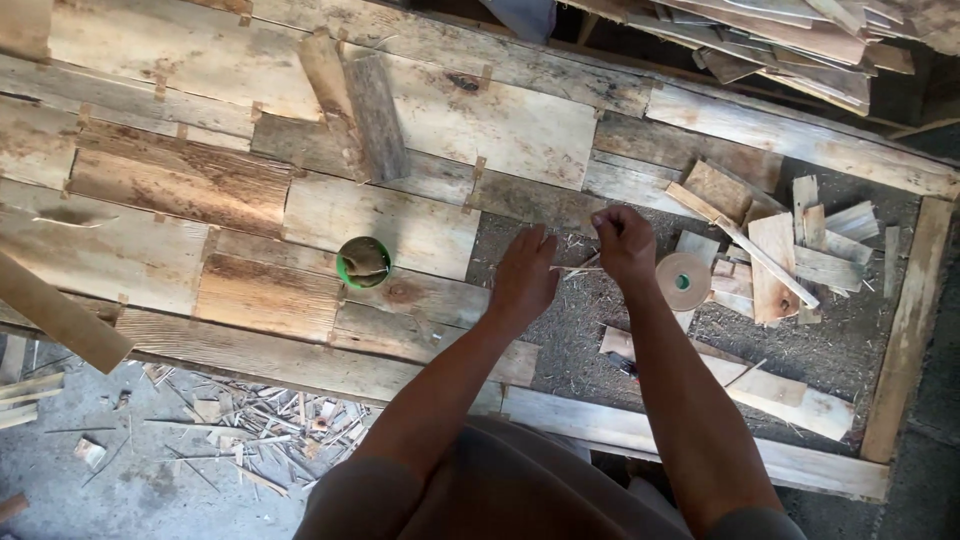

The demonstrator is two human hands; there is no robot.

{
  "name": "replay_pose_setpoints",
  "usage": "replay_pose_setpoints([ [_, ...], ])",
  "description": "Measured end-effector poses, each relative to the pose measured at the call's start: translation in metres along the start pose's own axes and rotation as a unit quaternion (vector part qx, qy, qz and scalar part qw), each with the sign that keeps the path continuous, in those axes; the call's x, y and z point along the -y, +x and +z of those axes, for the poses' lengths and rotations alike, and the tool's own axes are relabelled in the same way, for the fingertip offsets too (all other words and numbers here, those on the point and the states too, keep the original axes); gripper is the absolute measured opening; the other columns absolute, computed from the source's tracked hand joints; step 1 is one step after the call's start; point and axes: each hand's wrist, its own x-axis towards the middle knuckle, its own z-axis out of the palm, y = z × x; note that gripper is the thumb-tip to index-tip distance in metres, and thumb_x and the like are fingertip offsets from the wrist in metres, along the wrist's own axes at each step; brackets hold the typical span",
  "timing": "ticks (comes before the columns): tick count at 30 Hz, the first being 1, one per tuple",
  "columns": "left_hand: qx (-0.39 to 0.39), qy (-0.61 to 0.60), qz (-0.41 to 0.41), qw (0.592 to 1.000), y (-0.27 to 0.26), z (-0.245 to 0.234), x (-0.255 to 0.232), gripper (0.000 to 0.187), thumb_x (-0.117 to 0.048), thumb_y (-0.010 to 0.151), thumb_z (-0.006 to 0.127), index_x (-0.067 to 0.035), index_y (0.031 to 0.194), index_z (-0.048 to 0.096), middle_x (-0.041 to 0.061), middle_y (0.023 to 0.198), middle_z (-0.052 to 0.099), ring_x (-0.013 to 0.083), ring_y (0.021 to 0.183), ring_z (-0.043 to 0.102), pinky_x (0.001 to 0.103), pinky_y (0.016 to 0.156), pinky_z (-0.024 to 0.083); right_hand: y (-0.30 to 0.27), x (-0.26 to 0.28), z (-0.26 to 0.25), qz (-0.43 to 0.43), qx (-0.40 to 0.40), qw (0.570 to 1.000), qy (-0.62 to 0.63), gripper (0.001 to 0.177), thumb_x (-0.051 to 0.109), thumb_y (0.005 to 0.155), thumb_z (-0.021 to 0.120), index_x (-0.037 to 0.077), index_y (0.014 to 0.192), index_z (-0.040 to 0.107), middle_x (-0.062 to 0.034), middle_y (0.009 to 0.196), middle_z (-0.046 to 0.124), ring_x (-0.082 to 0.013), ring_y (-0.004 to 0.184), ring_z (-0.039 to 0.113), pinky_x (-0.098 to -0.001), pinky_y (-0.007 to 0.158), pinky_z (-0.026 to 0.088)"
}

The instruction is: Cutting and fitting small wood planks onto a panel using a utility knife and ruler.

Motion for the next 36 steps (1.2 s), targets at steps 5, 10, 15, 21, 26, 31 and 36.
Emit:
replay_pose_setpoints([
  [5,0.078,0.096,0.023,0.992,0.031,0.027,0.004,0.074,-0.022,0.08,0.082,-0.001,0.144,0.051,0.027,0.159,0.033,0.0479,0.151,0.027,0.056,0.123,0.026,0.06,-0.021,-0.013,-0.094,0.062,0.991,-0.078,0.014,0.017,0.096,0.074,0.003,0.097,0.074,-0.0171,0.099,0.071,-0.029,0.09,0.071,-0.0422,0.078,0.057],
  [10,0.127,0.133,0.027,0.983,0.046,0.047,0.018,0.091,-0.04,0.08,0.082,-0.001,0.152,0.042,0.026,0.165,0.022,0.0447,0.155,0.016,0.056,0.126,0.018,0.094,-0.023,-0.004,-0.126,0.144,0.972,-0.134,0.01,0.015,0.09,0.076,0.006,0.094,0.076,-0.0182,0.102,0.068,-0.0356,0.097,0.068,-0.0469,0.084,0.054],
  [15,0.181,0.188,0.029,0.965,0.054,0.061,0.028,0.093,-0.051,0.085,0.075,-0.001,0.155,0.037,0.025,0.166,0.019,0.0429,0.156,0.014,0.055,0.126,0.017,0.109,-0.024,0.008,-0.049,0.192,0.969,-0.151,0.015,0.02,0.09,0.077,0.006,0.088,0.075,-0.015,0.098,0.067,-0.0323,0.091,0.069,-0.0452,0.081,0.054],
  [21,0.204,0.197,0.032,0.959,0.058,0.056,0.027,0.093,-0.052,0.087,0.072,-0.001,0.156,0.036,0.026,0.166,0.018,0.044,0.156,0.013,0.056,0.126,0.017,0.113,-0.05,0.018,-0.117,0.142,0.974,-0.13,0.013,0.018,0.086,0.079,0.006,0.086,0.076,-0.0168,0.094,0.066,-0.0316,0.085,0.068,-0.044,0.076,0.055],
  [26,0.216,0.196,0.034,0.956,0.061,0.049,0.02,0.088,-0.052,0.091,0.067,0.001,0.155,0.037,0.025,0.167,0.016,0.0463,0.155,0.015,0.057,0.125,0.019,0.115,-0.053,0.021,-0.106,0.151,0.973,-0.141,0.013,0.019,0.085,0.081,0.007,0.087,0.076,-0.0172,0.095,0.067,-0.0315,0.086,0.069,-0.0437,0.077,0.056],
  [31,0.254,0.212,0.045,0.943,0.071,0.037,0.008,0.081,-0.055,0.099,0.057,0.005,0.152,0.041,0.021,0.169,0.013,0.053,0.152,0.014,0.06,0.123,0.02,0.112,-0.047,0.022,-0.096,0.137,0.973,-0.16,0.013,0.017,0.084,0.083,0.006,0.087,0.077,-0.0185,0.097,0.067,-0.0314,0.087,0.07,-0.0432,0.077,0.057],
  [36,0.312,0.257,0.055,0.913,0.076,0.038,0.005,0.075,-0.056,0.102,0.049,0.002,0.149,0.044,0.019,0.169,0.013,0.0588,0.149,0.014,0.065,0.119,0.024,0.108,-0.033,0.02,-0.059,0.149,0.972,-0.172,0.011,0.014,0.088,0.081,0.005,0.088,0.077,-0.0191,0.103,0.067,-0.0286,0.087,0.071,-0.041,0.075,0.058],
])
